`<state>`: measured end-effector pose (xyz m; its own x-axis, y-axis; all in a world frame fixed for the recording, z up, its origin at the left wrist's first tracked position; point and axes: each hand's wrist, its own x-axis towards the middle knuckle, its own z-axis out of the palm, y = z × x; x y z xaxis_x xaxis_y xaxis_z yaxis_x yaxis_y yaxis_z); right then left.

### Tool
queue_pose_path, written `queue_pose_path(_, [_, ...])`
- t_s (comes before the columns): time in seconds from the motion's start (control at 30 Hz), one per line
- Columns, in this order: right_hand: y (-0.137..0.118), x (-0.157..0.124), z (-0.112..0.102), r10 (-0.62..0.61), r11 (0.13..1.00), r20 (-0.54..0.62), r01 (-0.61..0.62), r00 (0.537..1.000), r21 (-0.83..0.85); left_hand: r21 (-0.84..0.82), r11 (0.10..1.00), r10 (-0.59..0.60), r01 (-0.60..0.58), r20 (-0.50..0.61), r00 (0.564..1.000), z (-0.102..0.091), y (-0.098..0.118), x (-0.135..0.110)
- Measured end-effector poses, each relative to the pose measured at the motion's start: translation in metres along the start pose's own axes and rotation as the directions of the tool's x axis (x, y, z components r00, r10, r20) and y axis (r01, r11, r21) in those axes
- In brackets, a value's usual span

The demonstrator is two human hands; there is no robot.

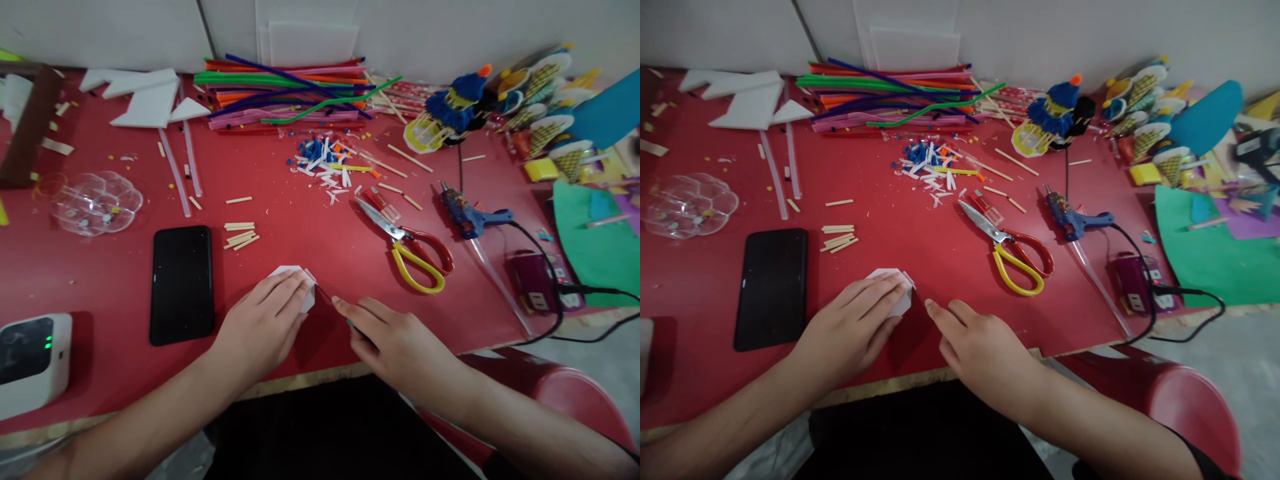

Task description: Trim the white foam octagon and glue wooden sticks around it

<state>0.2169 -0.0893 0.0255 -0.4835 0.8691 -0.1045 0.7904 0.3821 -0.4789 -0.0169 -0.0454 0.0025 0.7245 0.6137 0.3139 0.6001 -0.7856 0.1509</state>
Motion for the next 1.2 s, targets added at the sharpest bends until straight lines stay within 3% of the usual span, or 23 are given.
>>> queue_pose_path(0.17, [0.008,-0.011,0.001,0.064,0.993,-0.043,-0.059,0.997,0.101,-0.063,0.998,-0.018,0.017,-0.015,1.0,0.002,-0.003,-0.003])
queue_pose_path(0.33, [0.018,-0.001,-0.001,0.118,0.98,-0.264,-0.069,0.957,0.188,-0.134,0.989,-0.066,0.063,-0.02,0.998,-0.001,-0.008,-0.008])
queue_pose_path(0.43, [0.021,0.012,-0.004,0.107,0.985,-0.323,-0.057,0.94,0.161,-0.135,0.988,-0.083,0.075,-0.054,0.995,-0.004,-0.009,-0.011])
queue_pose_path(0.53, [0.021,0.026,-0.011,0.11,0.984,-0.288,-0.063,0.951,0.167,-0.105,0.985,-0.145,0.136,-0.08,0.986,-0.004,-0.008,-0.013])
queue_pose_path(0.63, [0.022,0.036,-0.019,0.132,0.962,-0.176,-0.082,0.976,0.262,-0.109,0.973,-0.206,0.204,-0.009,0.978,-0.002,-0.008,-0.013])
queue_pose_path(0.8, [0.03,0.051,-0.027,0.14,0.88,-0.098,-0.078,0.985,0.468,-0.355,0.902,-0.25,0.246,0.037,0.968,-0.008,-0.008,-0.011])
queue_pose_path(0.87, [0.034,0.061,-0.03,0.149,0.834,-0.067,-0.089,0.986,0.545,-0.564,0.773,-0.324,0.291,0.043,0.945,-0.014,-0.008,-0.012])
queue_pose_path(0.9, [0.035,0.066,-0.031,0.159,0.805,-0.038,-0.107,0.987,0.584,-0.69,0.656,-0.37,0.305,0.058,0.927,-0.017,-0.008,-0.012])
queue_pose_path(0.93, [0.036,0.072,-0.032,0.173,0.77,-0.006,-0.131,0.985,0.625,-0.816,0.491,-0.424,0.304,0.081,0.902,-0.021,-0.009,-0.011])
queue_pose_path(1.0, [0.038,0.084,-0.035,0.219,0.681,0.048,-0.188,0.974,0.708,-0.959,0.053,-0.556,0.278,0.203,0.806,-0.025,-0.012,-0.009])
queue_pose_path(1.07, [0.038,0.093,-0.037,0.295,0.574,0.092,-0.253,0.951,0.779,-0.906,-0.356,-0.626,0.229,0.413,0.662,-0.028,-0.017,-0.004])
queue_pose_path(1.1, [0.038,0.096,-0.037,0.34,0.52,0.115,-0.289,0.933,0.804,-0.847,-0.488,-0.626,0.208,0.506,0.593,-0.028,-0.019,-0.002])
queue_pose_path(1.17, [0.038,0.099,-0.036,0.413,0.439,0.16,-0.35,0.897,0.828,-0.774,-0.595,-0.591,0.218,0.604,0.534,-0.028,-0.023,0.002])
queue_pose_path(1.2, [0.038,0.1,-0.035,0.43,0.416,0.178,-0.369,0.885,0.831,-0.771,-0.586,-0.574,0.249,0.612,0.544,-0.027,-0.024,0.003])
